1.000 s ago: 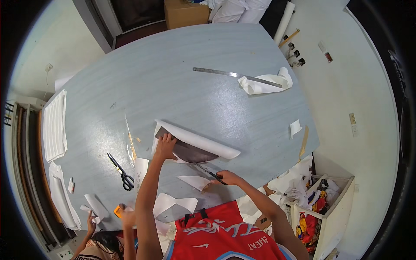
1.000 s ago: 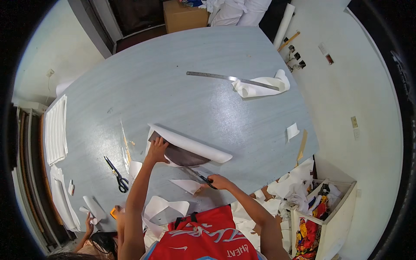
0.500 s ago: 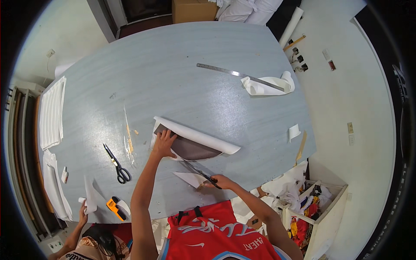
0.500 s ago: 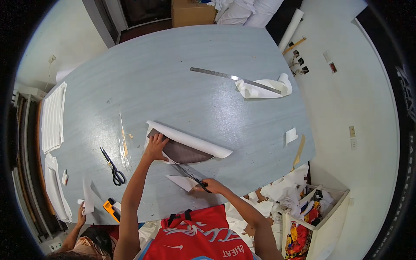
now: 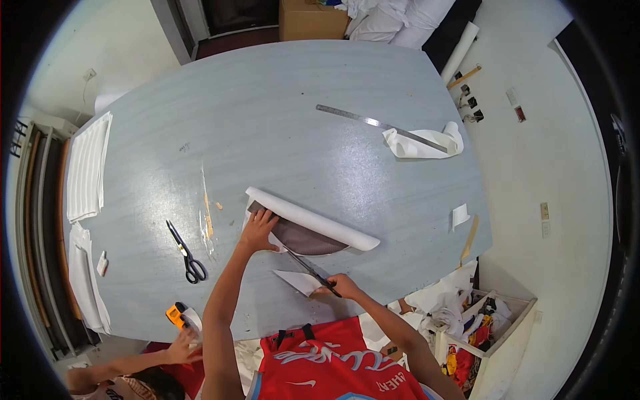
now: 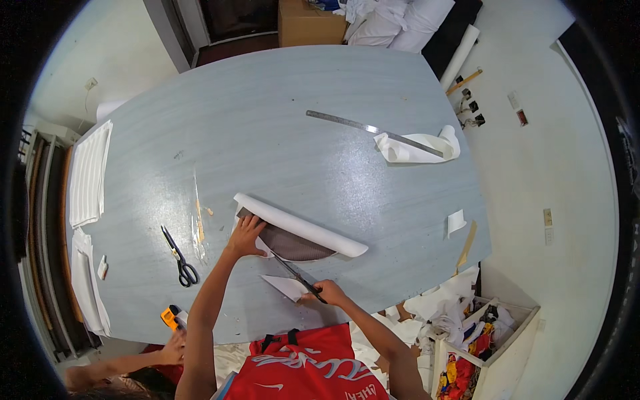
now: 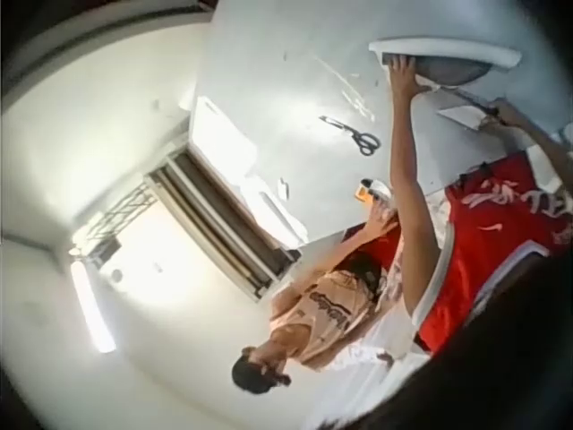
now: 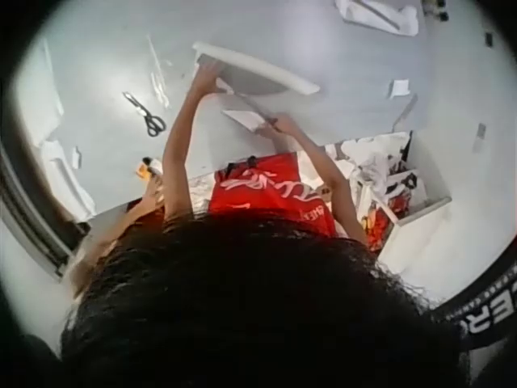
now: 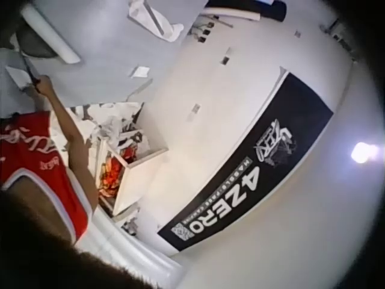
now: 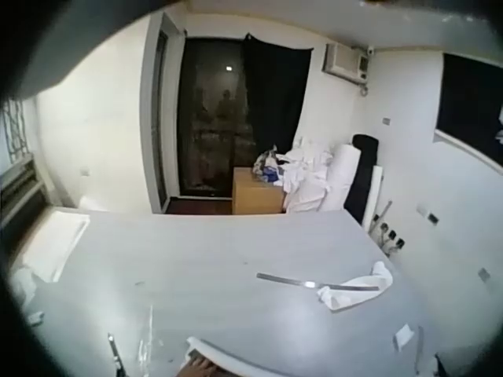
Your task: Cutting out printed fabric patterns using scissors on a work table.
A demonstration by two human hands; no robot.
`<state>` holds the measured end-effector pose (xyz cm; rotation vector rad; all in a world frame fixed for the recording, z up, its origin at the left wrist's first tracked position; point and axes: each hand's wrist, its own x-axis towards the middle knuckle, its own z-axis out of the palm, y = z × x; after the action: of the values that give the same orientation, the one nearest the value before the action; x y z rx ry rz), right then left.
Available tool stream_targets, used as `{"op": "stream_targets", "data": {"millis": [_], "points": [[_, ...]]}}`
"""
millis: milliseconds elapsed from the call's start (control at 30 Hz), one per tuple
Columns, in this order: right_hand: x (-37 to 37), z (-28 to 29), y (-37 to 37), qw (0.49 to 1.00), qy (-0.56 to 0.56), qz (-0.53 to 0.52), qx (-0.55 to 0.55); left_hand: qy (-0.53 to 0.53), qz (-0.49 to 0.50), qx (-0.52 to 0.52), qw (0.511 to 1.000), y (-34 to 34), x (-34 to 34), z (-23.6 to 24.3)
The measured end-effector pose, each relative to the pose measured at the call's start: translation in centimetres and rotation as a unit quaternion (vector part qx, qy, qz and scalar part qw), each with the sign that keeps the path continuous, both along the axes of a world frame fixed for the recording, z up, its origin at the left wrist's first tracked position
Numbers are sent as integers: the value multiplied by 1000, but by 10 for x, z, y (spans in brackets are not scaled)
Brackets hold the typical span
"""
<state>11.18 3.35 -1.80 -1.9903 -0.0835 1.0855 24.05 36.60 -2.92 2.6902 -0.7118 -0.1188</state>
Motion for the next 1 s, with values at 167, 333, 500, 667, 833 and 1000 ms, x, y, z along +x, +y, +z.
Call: {"op": "stream_targets", "data": {"millis": [167, 333, 500, 667, 833, 1000], "points": [[-6, -7, 3, 1000, -2, -8, 17, 28, 9, 5, 1000, -4, 3, 3], [-13, -11, -2, 1000, 5, 6, 6, 39, 16, 9, 999, 1, 10, 4], [1, -1, 19, 1000, 3, -2, 20, 41, 18, 9, 999, 2, 3, 2], [5, -6, 30, 999, -5, -29, 44, 60, 12, 10, 998, 2, 1, 2], [2, -23, 27, 999, 8, -32, 44, 29, -2, -1, 1000, -4, 2, 3], [23, -12, 46, 999, 22, -24, 15, 33, -1, 7, 999, 0, 1, 3]]}}
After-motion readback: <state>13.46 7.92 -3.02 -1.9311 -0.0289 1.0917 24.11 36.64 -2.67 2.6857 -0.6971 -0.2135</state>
